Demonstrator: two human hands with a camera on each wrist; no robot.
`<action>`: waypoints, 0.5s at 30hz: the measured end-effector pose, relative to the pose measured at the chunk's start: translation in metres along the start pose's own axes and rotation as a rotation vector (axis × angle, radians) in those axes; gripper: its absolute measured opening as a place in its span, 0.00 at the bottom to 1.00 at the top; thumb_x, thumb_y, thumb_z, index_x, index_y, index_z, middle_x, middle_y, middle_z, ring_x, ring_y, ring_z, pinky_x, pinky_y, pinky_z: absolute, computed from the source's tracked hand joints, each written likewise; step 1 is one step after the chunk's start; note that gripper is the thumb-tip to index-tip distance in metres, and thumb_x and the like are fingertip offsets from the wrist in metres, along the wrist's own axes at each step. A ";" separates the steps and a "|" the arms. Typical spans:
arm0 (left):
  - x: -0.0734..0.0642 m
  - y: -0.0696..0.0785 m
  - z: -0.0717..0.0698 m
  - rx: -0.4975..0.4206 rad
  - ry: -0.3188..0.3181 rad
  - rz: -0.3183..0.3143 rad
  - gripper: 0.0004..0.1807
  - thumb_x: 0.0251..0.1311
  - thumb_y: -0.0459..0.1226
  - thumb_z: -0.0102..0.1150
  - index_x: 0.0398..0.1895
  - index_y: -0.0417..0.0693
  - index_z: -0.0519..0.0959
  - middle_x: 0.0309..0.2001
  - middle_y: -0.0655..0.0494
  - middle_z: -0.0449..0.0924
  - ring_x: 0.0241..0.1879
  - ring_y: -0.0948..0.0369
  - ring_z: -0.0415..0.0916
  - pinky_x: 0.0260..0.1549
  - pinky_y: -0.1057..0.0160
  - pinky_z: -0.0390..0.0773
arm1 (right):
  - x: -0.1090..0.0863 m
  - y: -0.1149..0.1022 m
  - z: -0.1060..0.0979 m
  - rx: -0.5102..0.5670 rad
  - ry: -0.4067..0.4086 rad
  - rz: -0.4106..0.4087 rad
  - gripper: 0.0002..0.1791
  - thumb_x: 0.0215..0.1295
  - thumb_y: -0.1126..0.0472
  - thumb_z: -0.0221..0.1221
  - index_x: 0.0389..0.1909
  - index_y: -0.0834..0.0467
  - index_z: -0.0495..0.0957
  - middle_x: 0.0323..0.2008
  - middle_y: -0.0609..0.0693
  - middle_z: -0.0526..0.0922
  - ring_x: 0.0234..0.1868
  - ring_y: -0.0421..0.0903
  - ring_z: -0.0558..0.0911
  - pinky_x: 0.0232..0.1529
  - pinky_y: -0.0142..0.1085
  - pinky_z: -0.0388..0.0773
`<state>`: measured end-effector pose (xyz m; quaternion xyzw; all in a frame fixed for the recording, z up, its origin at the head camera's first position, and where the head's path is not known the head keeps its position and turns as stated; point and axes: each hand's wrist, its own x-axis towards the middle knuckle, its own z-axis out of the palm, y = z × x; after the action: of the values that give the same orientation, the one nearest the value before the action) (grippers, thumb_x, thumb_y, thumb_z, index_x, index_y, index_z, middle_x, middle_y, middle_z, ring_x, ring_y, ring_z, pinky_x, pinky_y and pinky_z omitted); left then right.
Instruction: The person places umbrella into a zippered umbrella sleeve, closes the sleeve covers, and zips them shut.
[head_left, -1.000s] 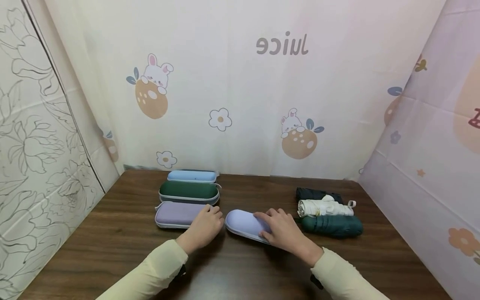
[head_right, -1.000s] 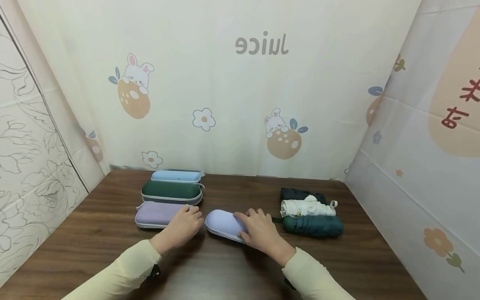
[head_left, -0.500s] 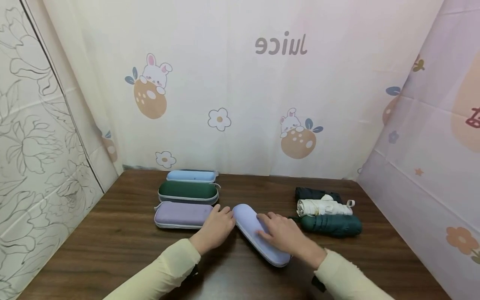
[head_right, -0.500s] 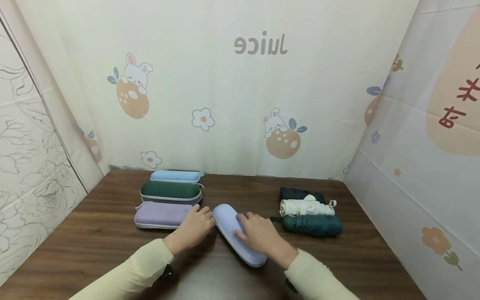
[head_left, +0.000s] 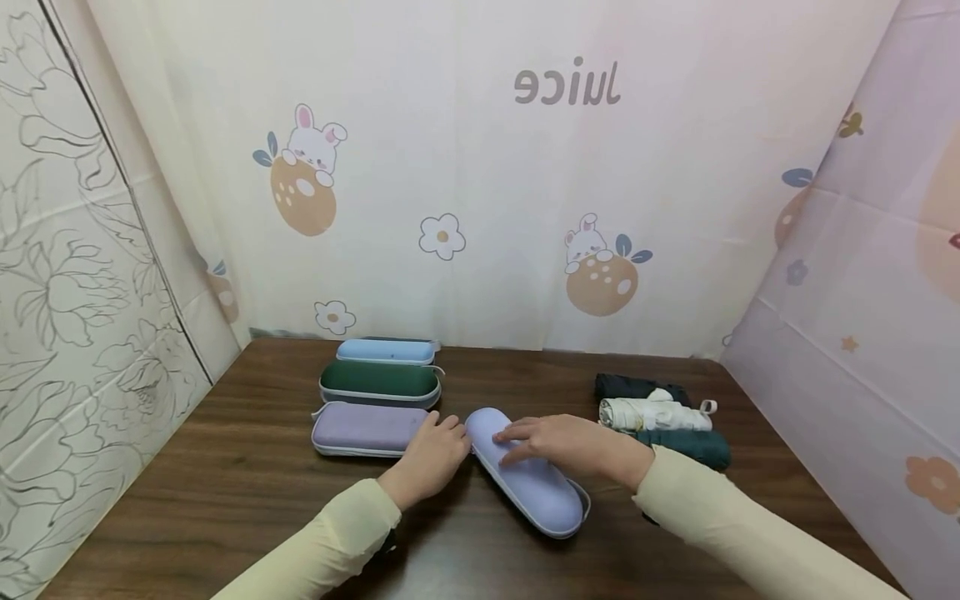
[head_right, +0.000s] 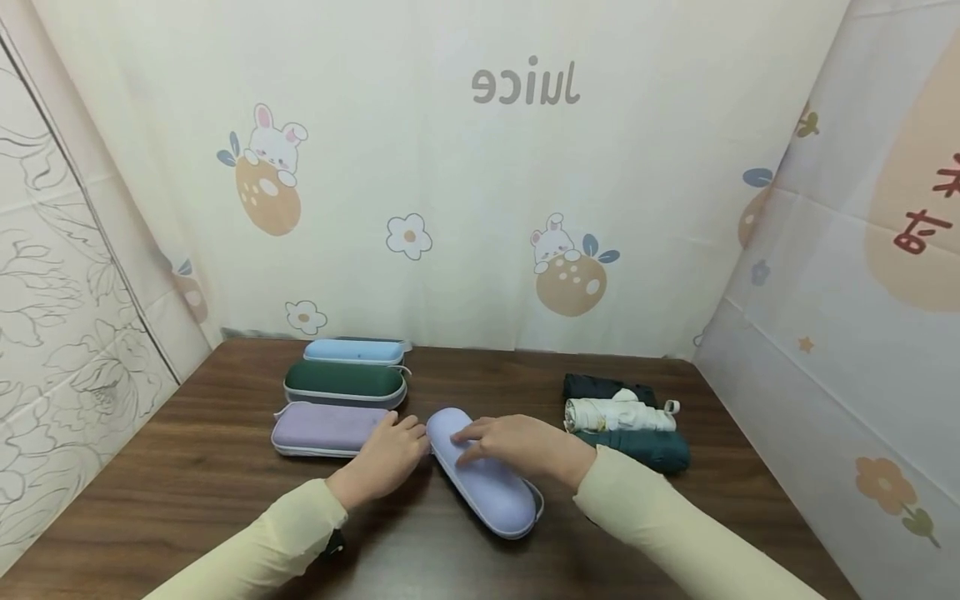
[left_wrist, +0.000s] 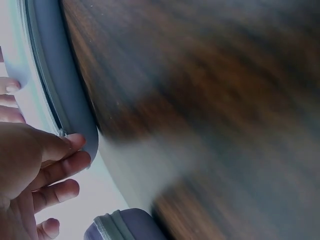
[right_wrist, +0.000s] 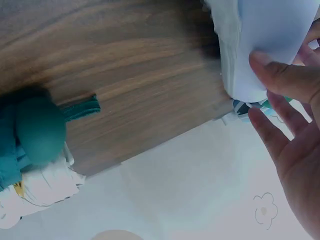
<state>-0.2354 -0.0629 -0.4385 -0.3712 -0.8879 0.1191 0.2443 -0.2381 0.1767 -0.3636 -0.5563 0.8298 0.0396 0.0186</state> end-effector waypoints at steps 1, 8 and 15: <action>0.000 0.000 0.000 -0.002 0.003 -0.001 0.03 0.56 0.36 0.61 0.28 0.52 0.82 0.31 0.59 0.79 0.35 0.59 0.70 0.36 0.57 0.67 | 0.001 -0.001 -0.002 -0.018 -0.016 0.006 0.32 0.55 0.77 0.62 0.55 0.43 0.79 0.64 0.46 0.70 0.64 0.47 0.69 0.54 0.38 0.72; 0.004 0.002 -0.002 0.005 0.003 -0.012 0.02 0.56 0.36 0.61 0.28 0.51 0.82 0.30 0.58 0.79 0.35 0.59 0.70 0.37 0.56 0.68 | 0.007 0.001 -0.005 -0.096 -0.041 -0.012 0.37 0.41 0.72 0.73 0.54 0.40 0.80 0.60 0.45 0.72 0.59 0.43 0.72 0.48 0.32 0.73; 0.006 0.004 -0.004 0.004 -0.017 -0.007 0.03 0.57 0.36 0.61 0.29 0.51 0.83 0.30 0.58 0.79 0.35 0.59 0.71 0.38 0.55 0.69 | 0.012 0.003 -0.005 -0.130 -0.030 -0.054 0.35 0.39 0.62 0.76 0.54 0.42 0.80 0.55 0.47 0.74 0.52 0.43 0.73 0.48 0.32 0.73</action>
<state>-0.2344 -0.0554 -0.4350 -0.3665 -0.8911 0.1230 0.2377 -0.2448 0.1666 -0.3598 -0.5779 0.8098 0.1011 -0.0040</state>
